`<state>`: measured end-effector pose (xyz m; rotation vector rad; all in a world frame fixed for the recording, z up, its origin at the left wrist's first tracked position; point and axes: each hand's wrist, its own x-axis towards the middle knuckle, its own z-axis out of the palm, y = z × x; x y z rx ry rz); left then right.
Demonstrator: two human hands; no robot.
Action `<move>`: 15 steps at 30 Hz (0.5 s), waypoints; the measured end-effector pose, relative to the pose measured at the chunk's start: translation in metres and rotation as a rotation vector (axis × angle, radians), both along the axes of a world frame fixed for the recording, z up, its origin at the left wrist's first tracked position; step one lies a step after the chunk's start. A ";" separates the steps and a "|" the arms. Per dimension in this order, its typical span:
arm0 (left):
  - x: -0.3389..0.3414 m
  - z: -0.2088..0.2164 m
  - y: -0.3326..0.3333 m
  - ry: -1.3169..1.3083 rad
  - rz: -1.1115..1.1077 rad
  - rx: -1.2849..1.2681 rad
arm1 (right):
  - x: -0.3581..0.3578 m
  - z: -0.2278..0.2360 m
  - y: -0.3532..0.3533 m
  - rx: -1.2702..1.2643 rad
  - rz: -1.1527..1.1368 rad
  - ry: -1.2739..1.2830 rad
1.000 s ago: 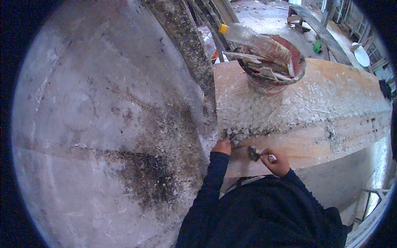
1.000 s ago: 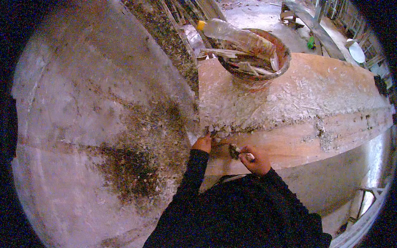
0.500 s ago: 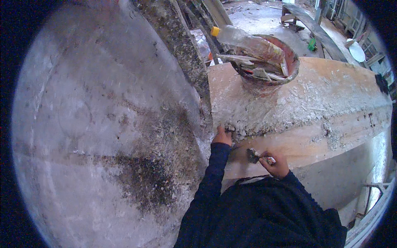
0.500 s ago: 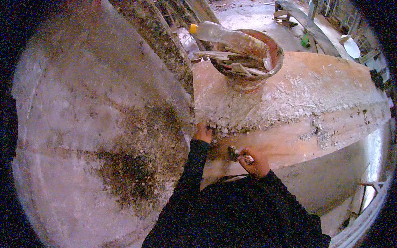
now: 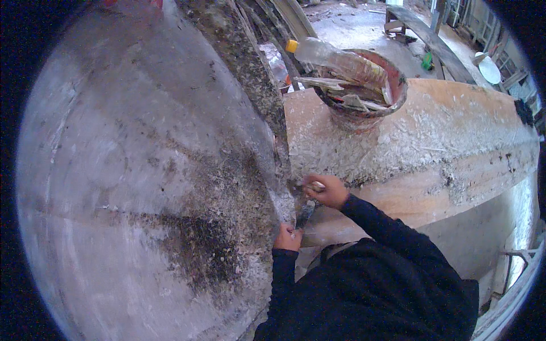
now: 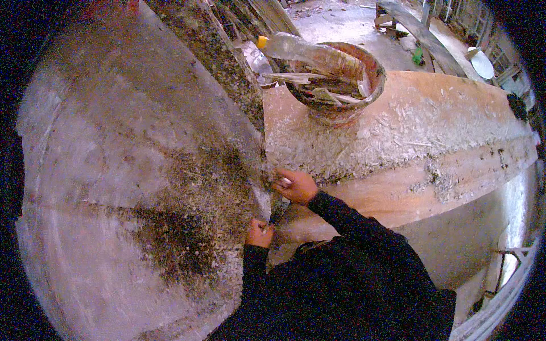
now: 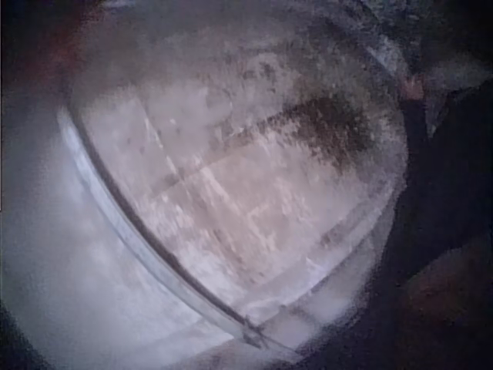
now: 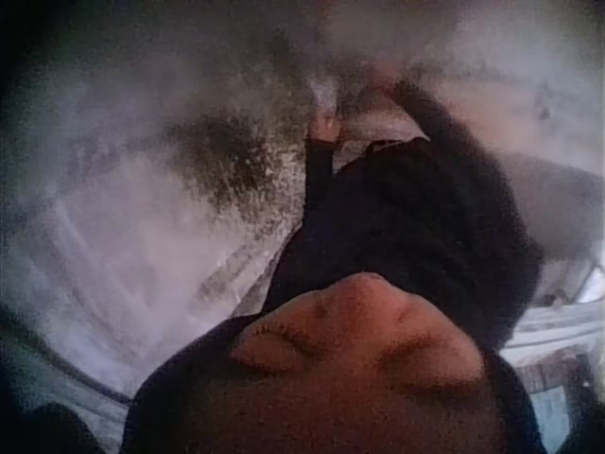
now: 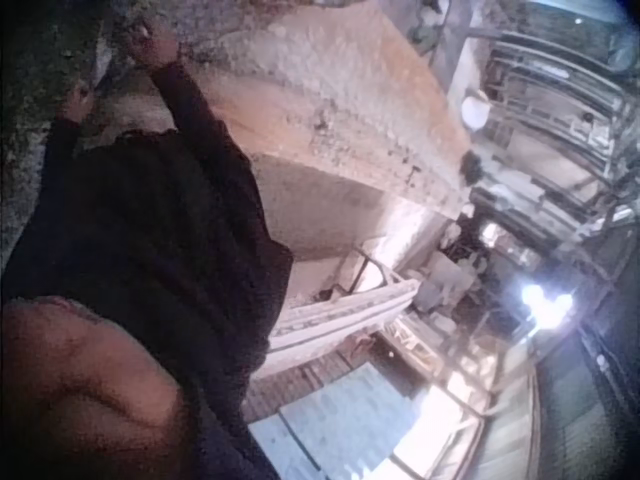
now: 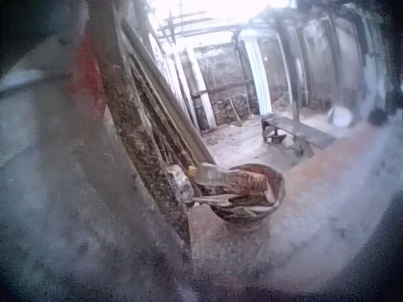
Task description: The person scrapes a white powdery residue from a large wooden board using a scraper and a brush. They repeatedly scrape the surface, gather the debris, and occasionally move a bucket containing tools.
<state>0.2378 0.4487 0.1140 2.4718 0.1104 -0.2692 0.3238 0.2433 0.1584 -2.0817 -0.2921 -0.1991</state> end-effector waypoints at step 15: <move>-0.017 -0.011 0.015 -0.060 0.062 -0.109 | -0.012 -0.024 -0.070 0.062 -0.257 0.166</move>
